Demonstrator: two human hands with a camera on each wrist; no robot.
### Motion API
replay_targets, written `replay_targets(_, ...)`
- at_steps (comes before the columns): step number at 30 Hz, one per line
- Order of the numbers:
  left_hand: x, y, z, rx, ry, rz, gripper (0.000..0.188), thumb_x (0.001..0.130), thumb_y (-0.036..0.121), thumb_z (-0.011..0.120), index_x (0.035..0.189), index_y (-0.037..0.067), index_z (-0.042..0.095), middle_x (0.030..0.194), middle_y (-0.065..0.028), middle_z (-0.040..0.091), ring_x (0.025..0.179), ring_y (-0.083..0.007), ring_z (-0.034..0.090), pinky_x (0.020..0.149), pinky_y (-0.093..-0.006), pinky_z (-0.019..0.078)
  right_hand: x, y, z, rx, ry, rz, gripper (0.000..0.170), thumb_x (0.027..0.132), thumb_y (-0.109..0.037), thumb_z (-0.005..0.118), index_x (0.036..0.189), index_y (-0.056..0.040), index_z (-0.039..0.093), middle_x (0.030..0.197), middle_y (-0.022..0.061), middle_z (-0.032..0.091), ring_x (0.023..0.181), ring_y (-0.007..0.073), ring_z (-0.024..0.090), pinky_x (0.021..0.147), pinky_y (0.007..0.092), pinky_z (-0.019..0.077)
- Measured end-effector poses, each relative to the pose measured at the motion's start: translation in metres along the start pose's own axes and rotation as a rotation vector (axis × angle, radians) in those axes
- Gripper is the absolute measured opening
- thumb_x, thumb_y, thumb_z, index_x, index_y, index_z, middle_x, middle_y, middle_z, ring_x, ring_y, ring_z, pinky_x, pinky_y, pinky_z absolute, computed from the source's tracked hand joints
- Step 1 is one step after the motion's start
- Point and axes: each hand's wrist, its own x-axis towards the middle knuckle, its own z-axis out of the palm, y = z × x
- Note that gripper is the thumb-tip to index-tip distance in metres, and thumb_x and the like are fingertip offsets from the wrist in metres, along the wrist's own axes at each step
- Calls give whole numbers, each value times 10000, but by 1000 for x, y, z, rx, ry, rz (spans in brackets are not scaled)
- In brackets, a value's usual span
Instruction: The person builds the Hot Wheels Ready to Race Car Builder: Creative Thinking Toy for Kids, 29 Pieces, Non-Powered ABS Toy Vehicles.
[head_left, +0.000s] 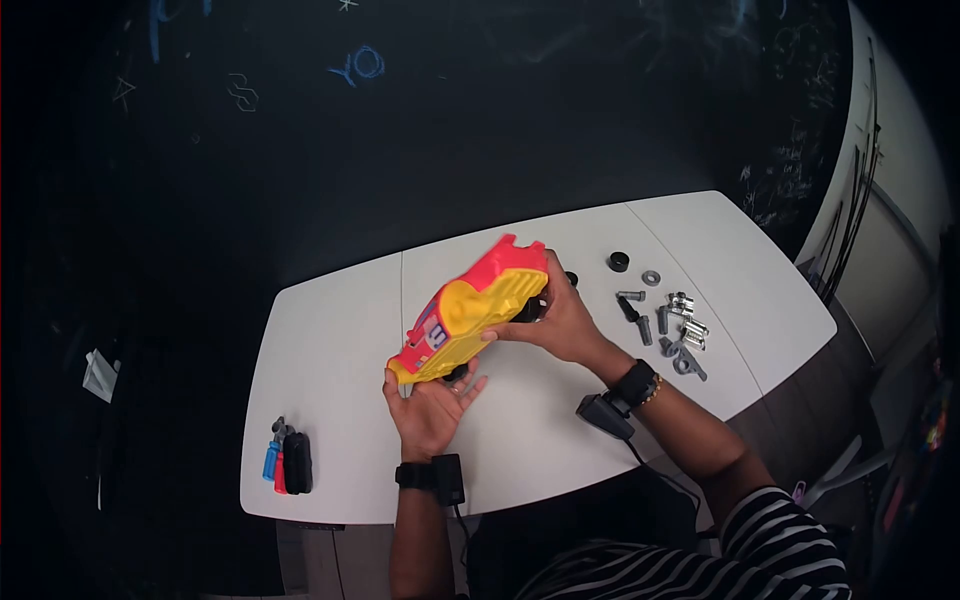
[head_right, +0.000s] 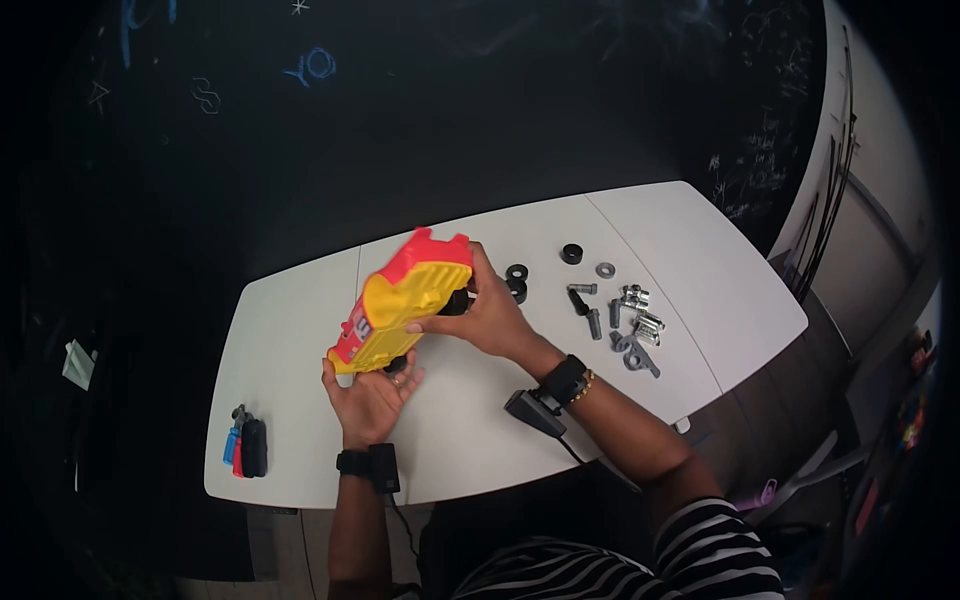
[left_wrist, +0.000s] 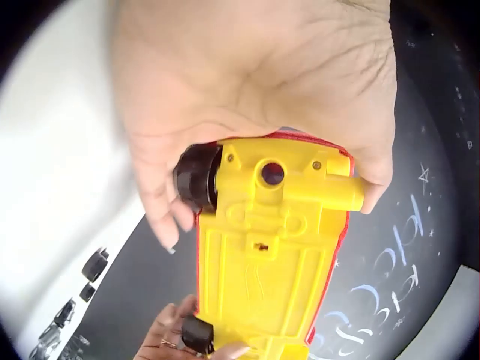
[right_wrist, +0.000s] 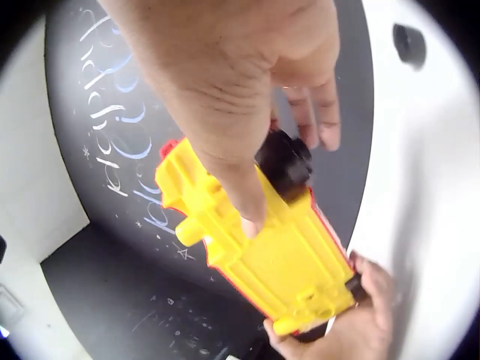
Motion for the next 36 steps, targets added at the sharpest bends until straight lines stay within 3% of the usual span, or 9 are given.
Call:
replay_targets(2,3,0,-4,13,94,67,952,901,774,520,1544,105,304,1532,-155,395,1362,-367,471,1193,-555,358,1,-1,-14,-101,-42,150,890,746,-304,948,1415,-34,426,1313,116,583,1198,210,621,1009,369,540)
replay_targets(8,5,-5,0,171,271,313,701,956,538,633,1447,99,394,1444,-136,454,1318,-310,494,1170,-463,419,8,60,-95,-731,120,110,711,757,-388,914,1306,-67,597,1278,130,603,1090,267,661,915,365,571)
replay_targets(10,6,-8,-3,281,284,379,578,993,435,625,1424,113,414,1430,-127,471,1311,-274,504,1175,-444,415,9,73,-109,-795,159,395,615,749,-393,906,1217,-96,639,1222,150,626,1070,296,664,918,386,556)
replay_targets(17,6,-14,-2,417,335,383,546,1001,365,628,1435,133,390,1408,-105,465,1346,-240,473,1194,-449,382,-3,105,-90,-1025,47,498,642,749,-369,878,1190,-91,502,1122,188,627,1047,363,671,905,445,542)
replay_targets(22,8,-13,-9,448,306,398,557,991,304,654,1433,135,362,1378,-95,462,1351,-245,461,1199,-451,365,-3,105,-93,-1047,-1,343,545,773,-222,844,1144,-81,471,1117,183,639,947,338,703,845,434,576)
replay_targets(25,8,-13,-9,451,311,407,553,990,274,658,1429,131,354,1379,-95,452,1355,-248,456,1206,-455,354,3,63,-83,-681,164,334,505,772,-104,815,1130,-71,460,1125,144,640,985,258,697,870,381,593)
replay_targets(28,8,-12,-3,423,311,386,546,982,218,680,1409,109,358,1447,-119,373,1372,-230,420,1190,-394,364,-6,20,-65,-398,164,-22,415,783,-57,786,1077,-69,492,1167,116,640,1071,208,676,852,353,577)
replay_targets(32,8,-13,-5,420,279,379,542,977,198,687,1403,108,363,1445,-115,375,1373,-230,423,1183,-384,373,-20,-7,-47,-654,-210,-83,453,761,-91,806,1115,-93,524,1147,96,662,1041,252,673,903,364,554)
replay_targets(36,8,-12,-5,423,293,377,541,975,200,698,1397,109,371,1459,-114,371,1370,-231,430,1177,-387,383,-27,-5,-36,-807,-255,-134,433,776,-97,796,1120,-102,534,1140,89,671,1010,294,656,884,374,549)
